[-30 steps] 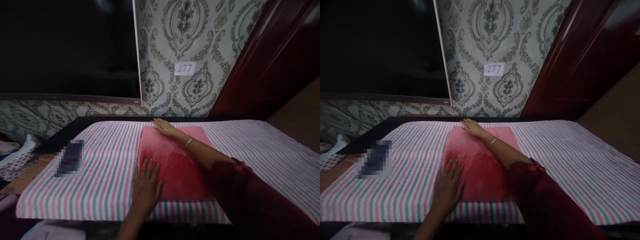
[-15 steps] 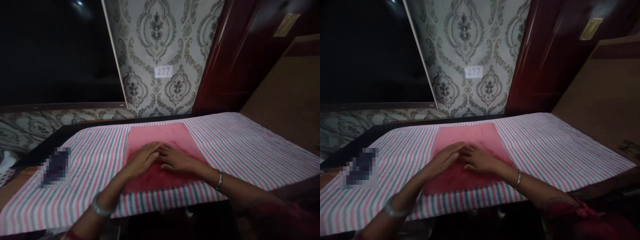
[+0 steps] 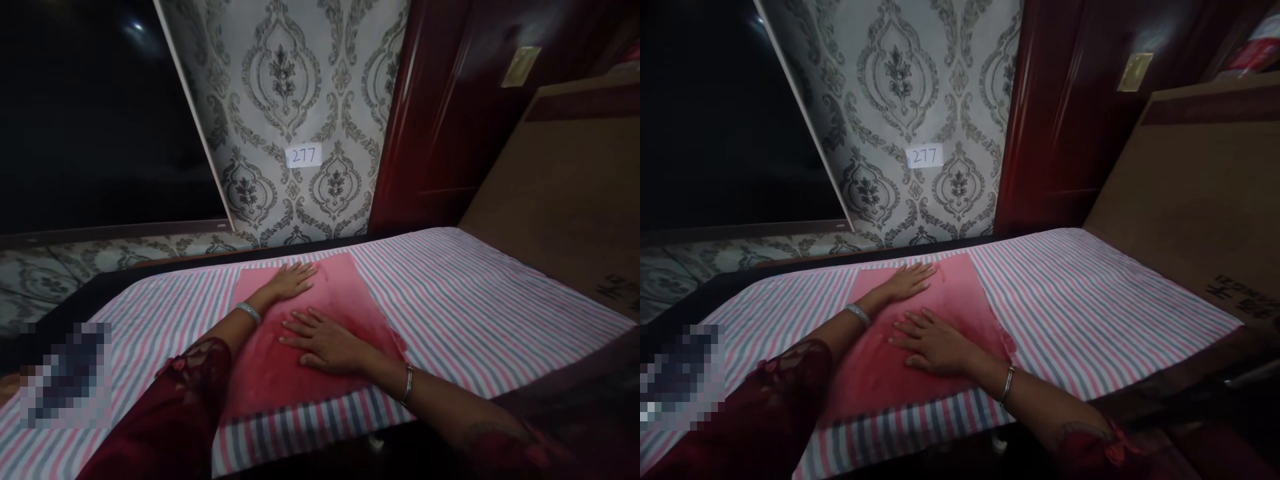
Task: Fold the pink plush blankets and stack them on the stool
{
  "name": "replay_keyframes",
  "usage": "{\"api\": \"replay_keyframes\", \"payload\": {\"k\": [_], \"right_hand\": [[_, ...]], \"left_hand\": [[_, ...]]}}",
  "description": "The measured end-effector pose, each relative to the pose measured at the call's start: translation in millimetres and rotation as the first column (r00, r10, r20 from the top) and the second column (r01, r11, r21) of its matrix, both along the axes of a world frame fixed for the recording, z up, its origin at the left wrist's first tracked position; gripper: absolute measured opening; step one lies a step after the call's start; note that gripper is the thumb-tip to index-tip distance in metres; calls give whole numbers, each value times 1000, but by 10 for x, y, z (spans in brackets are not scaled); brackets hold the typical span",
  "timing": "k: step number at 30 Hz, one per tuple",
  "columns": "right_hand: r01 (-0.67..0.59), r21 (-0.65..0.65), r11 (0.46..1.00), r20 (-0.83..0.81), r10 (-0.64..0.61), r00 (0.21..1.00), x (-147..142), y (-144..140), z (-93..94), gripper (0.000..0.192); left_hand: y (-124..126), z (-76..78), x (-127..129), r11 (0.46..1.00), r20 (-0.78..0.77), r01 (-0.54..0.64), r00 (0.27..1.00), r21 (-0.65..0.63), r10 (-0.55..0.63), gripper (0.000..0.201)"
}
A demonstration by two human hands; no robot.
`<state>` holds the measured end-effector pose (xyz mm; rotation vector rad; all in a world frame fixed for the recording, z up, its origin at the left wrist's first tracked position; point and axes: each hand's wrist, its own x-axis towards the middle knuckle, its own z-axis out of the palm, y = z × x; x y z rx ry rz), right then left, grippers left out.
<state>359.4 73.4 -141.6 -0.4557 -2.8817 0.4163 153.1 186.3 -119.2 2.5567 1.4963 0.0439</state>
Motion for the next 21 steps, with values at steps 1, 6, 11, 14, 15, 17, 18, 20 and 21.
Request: {"api": "replay_keyframes", "payload": {"k": [1,6,11,14,15,17,18,20,21], "right_hand": [[4,-5,1000,-2,-4,1000,1,0,2,57],[17,0,1000,-15,-17,1000,-4,-23,57,56],[11,27,1000,-39,-10,999,97,-50,281,57],[36,85,996,-97,-27,995,267,-43,355,56],[60,96,994,-108,-49,993,328,-38,345,57],[124,94,988,-101,-115,988,431,-27,277,59],[157,82,984,-89,-150,985,466,-24,230,61],[197,50,979,-67,-193,979,505,-24,139,65],[200,31,979,-60,-197,978,510,-26,106,66]], "left_hand": [[62,3,-38,999,3,-33,999,-6,33,61],[243,108,-127,990,-7,-142,990,9,143,60],[139,355,175,991,13,-105,994,82,105,57],[-33,397,522,985,77,161,983,54,-165,54],[-82,375,635,964,107,266,958,29,-267,54],[-129,285,818,912,147,410,903,-16,-404,54],[-119,225,880,897,146,442,889,-24,-434,54],[-26,106,937,880,121,475,873,2,-472,56],[52,57,936,877,106,480,871,29,-481,57]]}}
